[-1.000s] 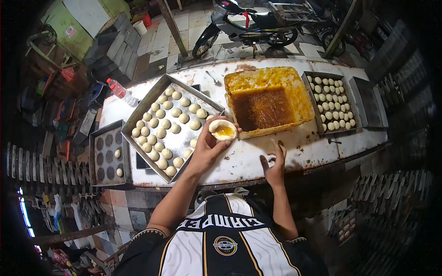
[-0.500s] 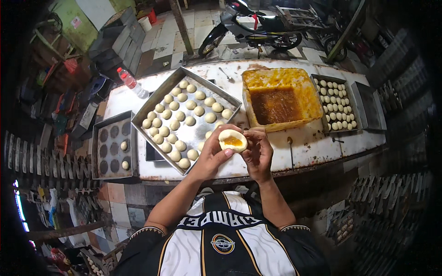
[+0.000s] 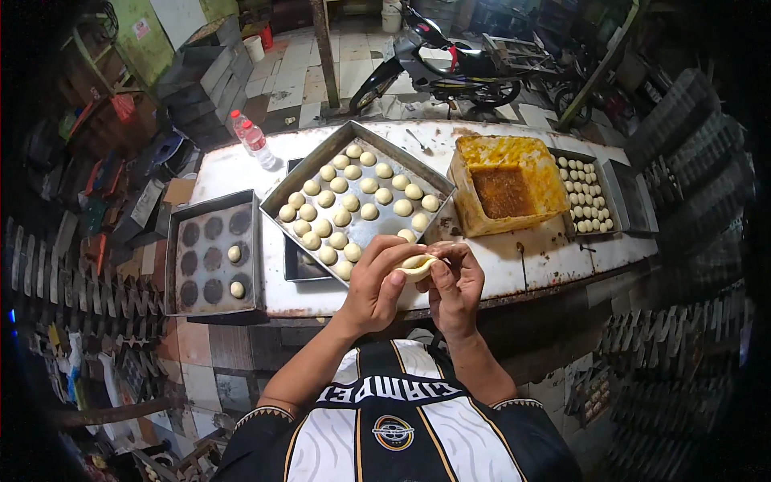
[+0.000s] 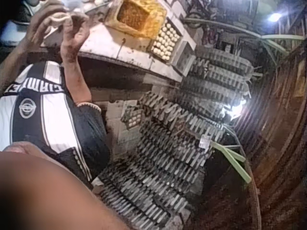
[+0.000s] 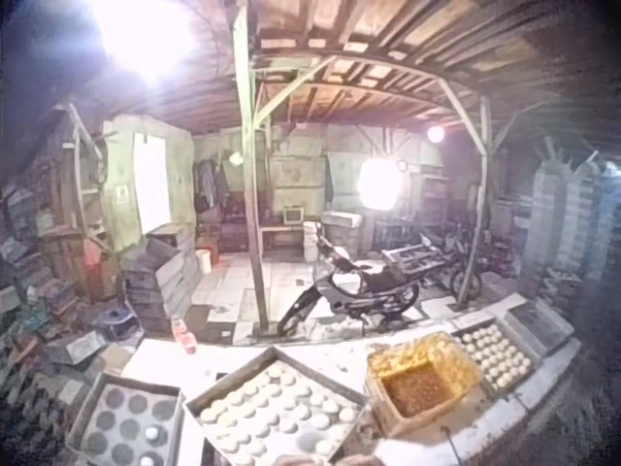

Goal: The person fills small pieces of dough with a dark filling using a spoon, pinches the dough closed by hand, and places the filled buns onto a metal tray.

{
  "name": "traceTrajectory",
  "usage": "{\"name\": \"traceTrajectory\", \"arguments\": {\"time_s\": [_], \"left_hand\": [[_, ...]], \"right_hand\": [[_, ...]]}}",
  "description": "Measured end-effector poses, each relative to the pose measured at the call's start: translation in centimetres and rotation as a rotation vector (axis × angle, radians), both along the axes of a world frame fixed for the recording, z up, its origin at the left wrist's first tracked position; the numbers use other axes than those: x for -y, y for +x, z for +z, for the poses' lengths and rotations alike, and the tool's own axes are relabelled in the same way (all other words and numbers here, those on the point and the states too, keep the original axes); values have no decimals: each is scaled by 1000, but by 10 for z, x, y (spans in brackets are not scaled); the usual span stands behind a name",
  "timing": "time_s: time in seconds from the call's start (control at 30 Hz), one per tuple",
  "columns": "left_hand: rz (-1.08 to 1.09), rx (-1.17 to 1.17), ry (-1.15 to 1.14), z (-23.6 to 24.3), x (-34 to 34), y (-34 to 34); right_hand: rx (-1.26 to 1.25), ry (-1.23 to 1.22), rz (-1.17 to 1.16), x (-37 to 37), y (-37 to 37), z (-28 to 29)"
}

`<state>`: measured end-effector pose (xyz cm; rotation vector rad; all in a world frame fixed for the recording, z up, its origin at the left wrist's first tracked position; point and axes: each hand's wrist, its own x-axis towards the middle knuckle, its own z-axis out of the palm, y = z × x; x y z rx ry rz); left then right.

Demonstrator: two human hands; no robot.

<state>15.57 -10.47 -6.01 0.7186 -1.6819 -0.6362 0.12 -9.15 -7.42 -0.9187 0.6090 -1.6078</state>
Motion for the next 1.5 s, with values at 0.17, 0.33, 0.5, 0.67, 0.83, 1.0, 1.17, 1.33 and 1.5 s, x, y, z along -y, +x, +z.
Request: {"name": "traceTrajectory", "arguments": {"time_s": [0.17, 0.33, 0.5, 0.67, 0.83, 1.0, 1.17, 1.33, 1.5], "left_hand": [[12, -115, 97, -4, -10, 21], [102, -109, 79, -9, -17, 27], [251, 165, -82, -1, -18, 18], [-2, -213, 447, 2, -12, 12], [-345, -494, 837, -6, 10, 20], [-513, -363, 662, 0, 8, 21], [-415, -261, 635, -9, 11, 16], [-415, -363, 633, -11, 15, 12], [-382, -394, 661, -24, 18, 12]], "right_hand": [[-139, -70, 22, 3, -7, 15], [-296, -105, 50, 19, -21, 29], [-361, -158, -37, 24, -13, 29], [-498, -470, -8, 16, -5, 26], [-817, -537, -163, 25, -18, 0], [-734, -482, -199, 29, -24, -5], [-709, -419, -201, 28, -25, -8], [-417, -364, -166, 23, -10, -7], [-681, -357, -302, 22, -10, -28]]}}
